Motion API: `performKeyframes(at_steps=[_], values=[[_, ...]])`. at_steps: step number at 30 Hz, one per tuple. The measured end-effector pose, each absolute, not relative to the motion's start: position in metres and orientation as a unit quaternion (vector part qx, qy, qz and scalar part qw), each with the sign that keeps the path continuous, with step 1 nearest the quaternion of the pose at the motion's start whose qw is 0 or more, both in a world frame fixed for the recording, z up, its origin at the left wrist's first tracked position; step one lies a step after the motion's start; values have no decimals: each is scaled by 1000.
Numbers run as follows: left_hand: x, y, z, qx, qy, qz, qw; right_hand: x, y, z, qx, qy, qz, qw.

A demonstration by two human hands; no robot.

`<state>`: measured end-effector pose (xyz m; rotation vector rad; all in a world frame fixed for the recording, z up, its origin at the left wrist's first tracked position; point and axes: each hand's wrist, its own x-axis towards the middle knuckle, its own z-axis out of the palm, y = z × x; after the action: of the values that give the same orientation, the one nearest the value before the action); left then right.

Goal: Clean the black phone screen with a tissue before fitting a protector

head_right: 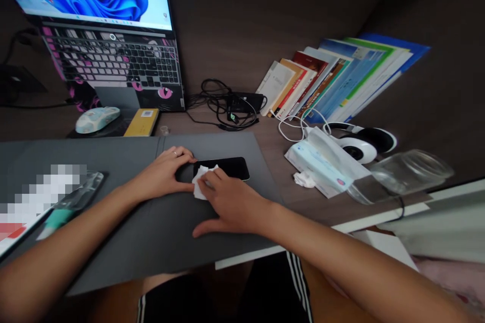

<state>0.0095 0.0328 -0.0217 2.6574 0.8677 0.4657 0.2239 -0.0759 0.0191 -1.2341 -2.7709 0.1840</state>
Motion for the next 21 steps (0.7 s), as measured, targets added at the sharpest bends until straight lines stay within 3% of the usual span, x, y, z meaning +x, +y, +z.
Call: performKeyframes(at_steps=[11,21], values=[[7,33,-21,930,295,154,158,213,-44,10,-423,-901,21,93],[6,34,-22,925,298,163,168,274,-80,18,-505,-857,55,82]])
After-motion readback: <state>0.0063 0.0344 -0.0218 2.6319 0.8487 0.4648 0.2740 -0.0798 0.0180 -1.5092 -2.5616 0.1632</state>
